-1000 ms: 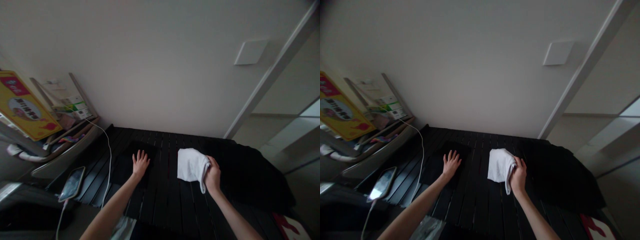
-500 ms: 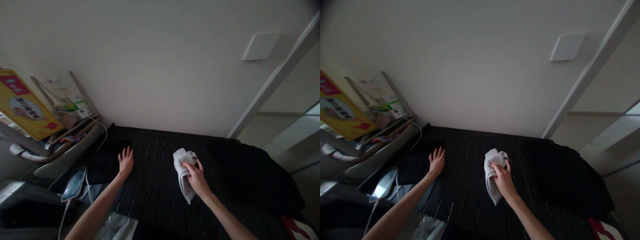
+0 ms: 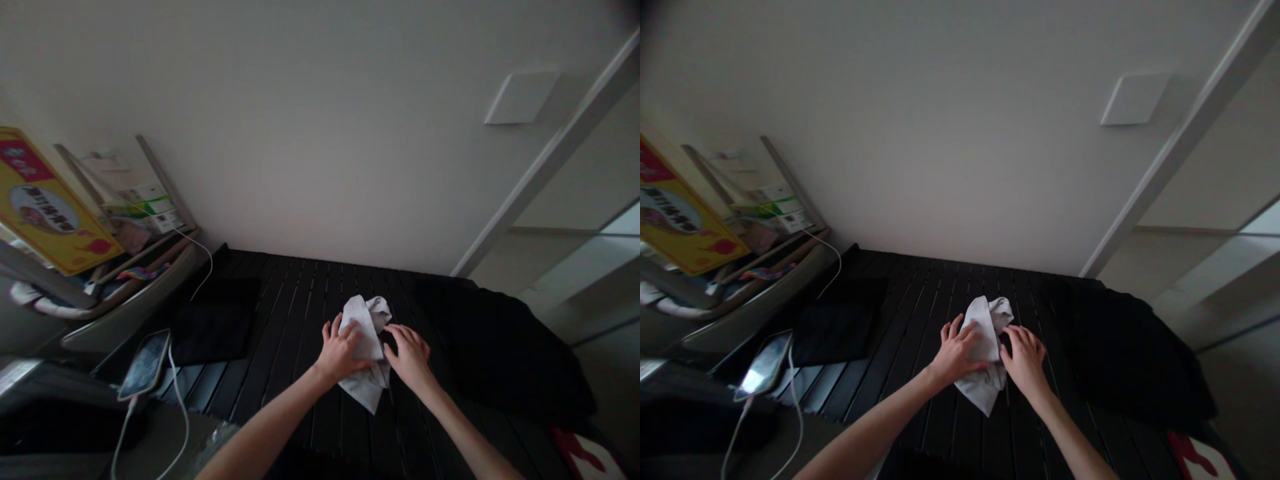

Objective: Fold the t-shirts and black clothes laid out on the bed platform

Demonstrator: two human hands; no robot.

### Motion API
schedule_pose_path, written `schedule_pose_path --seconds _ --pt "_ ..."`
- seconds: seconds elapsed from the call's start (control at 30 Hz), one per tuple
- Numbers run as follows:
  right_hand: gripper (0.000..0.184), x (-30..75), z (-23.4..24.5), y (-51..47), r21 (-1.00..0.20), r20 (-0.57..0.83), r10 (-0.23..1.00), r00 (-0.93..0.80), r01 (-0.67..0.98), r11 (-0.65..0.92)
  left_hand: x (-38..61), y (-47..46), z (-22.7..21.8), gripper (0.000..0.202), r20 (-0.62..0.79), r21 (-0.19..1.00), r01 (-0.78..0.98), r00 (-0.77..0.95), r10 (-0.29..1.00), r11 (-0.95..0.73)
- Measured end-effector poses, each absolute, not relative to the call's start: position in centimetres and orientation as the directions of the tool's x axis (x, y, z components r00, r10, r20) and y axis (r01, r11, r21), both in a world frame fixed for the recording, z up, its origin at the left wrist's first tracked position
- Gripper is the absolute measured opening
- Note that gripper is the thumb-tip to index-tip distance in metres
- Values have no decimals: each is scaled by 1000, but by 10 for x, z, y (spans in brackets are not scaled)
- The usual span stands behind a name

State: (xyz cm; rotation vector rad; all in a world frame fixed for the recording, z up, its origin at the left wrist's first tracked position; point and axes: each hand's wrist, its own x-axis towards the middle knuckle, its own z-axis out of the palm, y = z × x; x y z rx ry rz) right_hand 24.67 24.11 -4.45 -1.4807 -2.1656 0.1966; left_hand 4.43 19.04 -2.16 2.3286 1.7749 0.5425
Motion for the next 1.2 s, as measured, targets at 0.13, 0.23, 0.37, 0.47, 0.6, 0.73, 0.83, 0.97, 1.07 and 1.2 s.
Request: schedule_pose_path --seconds 0.13,0.23,0.37,0.47,0.6,0.73,0.83,0.97,1.07,1.2 --pt "31 247 -60 231 -327 200 933 -299 877 351 52 191 -26 36 176 348 892 239 955 -288" --pt "30 241 -65 222 -288 144 946 -291 902 322 46 188 -24 18 261 376 887 175 949 -267" --pt "22 236 -63 218 -254 157 941 -300 908 332 19 182 -13 18 390 339 932 -17 920 -126" --pt "18 237 -57 217 -203 246 915 -321 906 372 -11 175 -7 21 414 260 963 -179 893 73" --pt "24 238 -41 217 -111 374 879 -295 927 359 -35 164 -12 42 415 156 951 -310 855 268" --pt "27 235 -22 223 -125 457 850 -261 928 352 -30 166 -17 57 430 179 969 -234 872 172" --pt "25 229 -16 228 -195 481 830 -281 889 414 -15 187 -9 50 410 272 962 -112 905 -4" --pt "26 225 -31 222 -293 431 866 -253 868 400 13 236 8 37 299 376 907 74 951 -189" --pt "31 225 -57 213 -286 341 928 -147 925 251 40 275 7 33 206 375 898 162 965 -231" --pt "19 228 -80 209 -273 267 958 -101 946 176 69 308 -16 57 115 340 911 207 972 -234"
